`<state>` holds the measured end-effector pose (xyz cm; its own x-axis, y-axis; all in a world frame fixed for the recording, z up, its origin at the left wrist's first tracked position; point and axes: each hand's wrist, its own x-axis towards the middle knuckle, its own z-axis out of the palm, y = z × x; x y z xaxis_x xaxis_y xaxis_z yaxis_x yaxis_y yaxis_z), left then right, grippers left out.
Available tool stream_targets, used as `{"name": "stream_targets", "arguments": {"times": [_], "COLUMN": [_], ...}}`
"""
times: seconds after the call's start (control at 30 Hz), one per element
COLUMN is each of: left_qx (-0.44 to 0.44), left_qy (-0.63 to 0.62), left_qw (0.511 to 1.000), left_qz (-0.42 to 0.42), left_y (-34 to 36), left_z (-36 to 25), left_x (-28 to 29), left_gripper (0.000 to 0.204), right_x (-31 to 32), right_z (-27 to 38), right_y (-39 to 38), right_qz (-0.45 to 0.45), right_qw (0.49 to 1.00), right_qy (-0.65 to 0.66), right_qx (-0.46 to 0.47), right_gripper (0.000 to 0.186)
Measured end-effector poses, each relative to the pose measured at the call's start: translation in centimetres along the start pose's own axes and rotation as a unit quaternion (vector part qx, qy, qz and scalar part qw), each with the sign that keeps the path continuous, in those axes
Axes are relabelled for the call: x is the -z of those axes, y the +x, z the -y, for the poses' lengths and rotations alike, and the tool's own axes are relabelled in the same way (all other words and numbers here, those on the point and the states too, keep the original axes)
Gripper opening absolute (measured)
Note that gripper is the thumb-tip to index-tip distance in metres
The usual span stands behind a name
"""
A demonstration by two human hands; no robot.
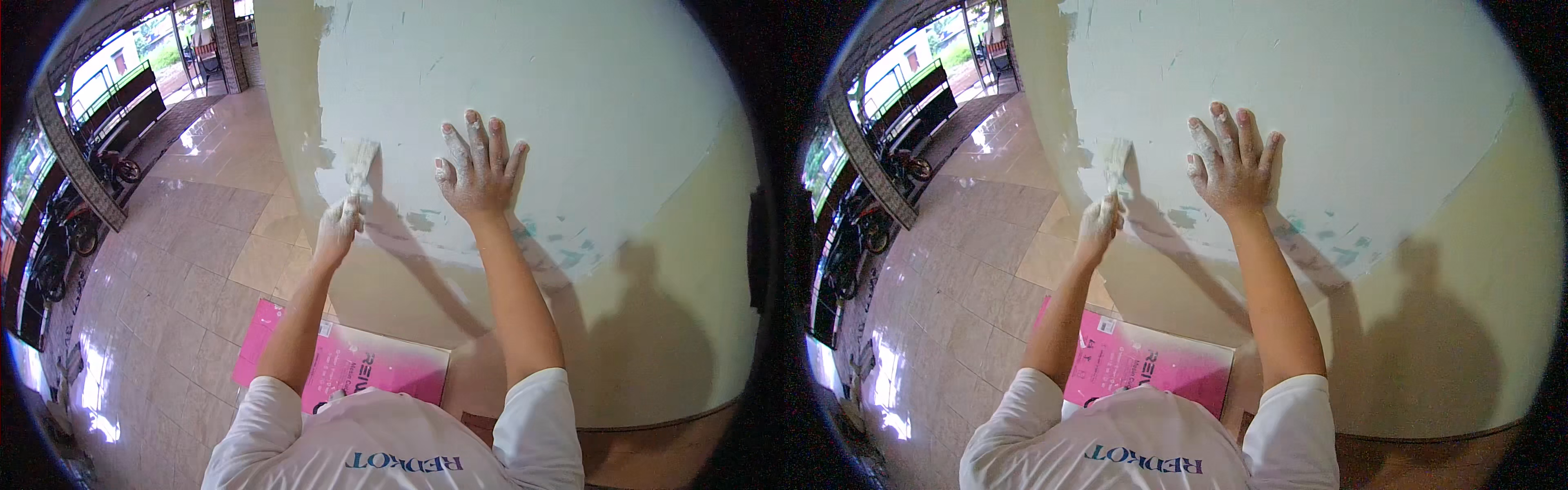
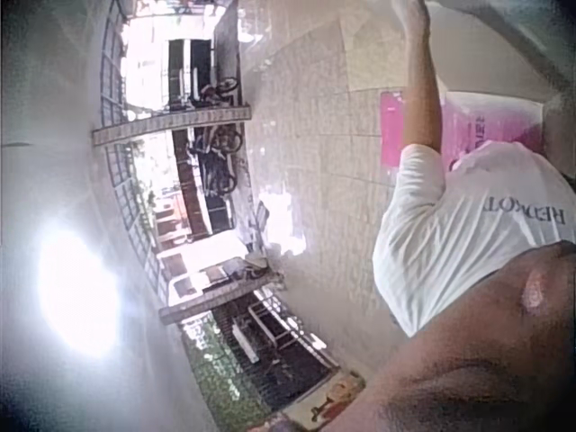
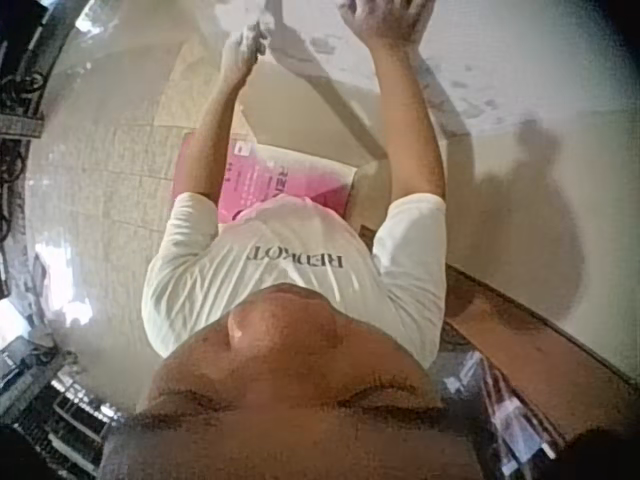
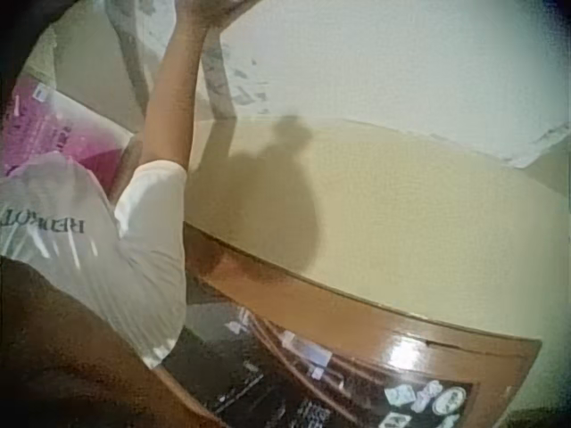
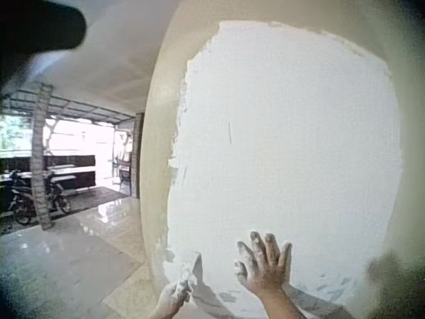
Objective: The person applies plaster to a wall using a putty knife to cover imperfections or holes.
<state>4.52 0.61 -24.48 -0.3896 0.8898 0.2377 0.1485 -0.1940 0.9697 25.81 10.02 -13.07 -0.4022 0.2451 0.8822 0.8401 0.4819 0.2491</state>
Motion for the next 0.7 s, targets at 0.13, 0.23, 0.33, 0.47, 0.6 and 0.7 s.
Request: {"name": "stream_targets", "arguments": {"times": [0.13,0.23,0.33,0.47,0.6,0.7], "left_qx": [0.183,0.196,0.137,0.029,0.065,0.147], "left_qy": [-0.113,-0.095,-0.085,-0.061,-0.018,-0.004], "left_qw": [0.977,0.974,0.981,0.993,0.994,0.986], "left_qz": [-0.001,-0.068,-0.108,-0.100,-0.092,-0.075], "left_y": [-4.2,-5.1,-2.5,0.9,0.0,-3.4], "left_z": [11.5,13.0,7.8,-1.2,0.3,10.3], "left_x": [0.5,0.7,1.9,4.3,3.9,3.4], "left_gripper": [0.050,0.050,0.051,0.052,0.057,0.057], "right_x": [-0.5,-0.8,-0.9,-0.7,-0.8,-0.7], "right_z": [0.3,0.2,0.1,0.2,-0.1,0.7], "right_y": [-0.2,-0.4,-0.7,-0.4,-0.7,-0.2], "right_qz": [-0.009,-0.009,-0.001,-0.038,-0.029,-0.035], "right_qw": [1.000,1.000,1.000,0.999,0.999,0.999], "right_qy": [0.005,-0.001,0.012,-0.004,0.001,0.005], "right_qx": [0.009,0.010,0.003,0.016,0.014,0.015], "right_gripper": [0.054,0.053,0.052,0.053,0.052,0.052]}}
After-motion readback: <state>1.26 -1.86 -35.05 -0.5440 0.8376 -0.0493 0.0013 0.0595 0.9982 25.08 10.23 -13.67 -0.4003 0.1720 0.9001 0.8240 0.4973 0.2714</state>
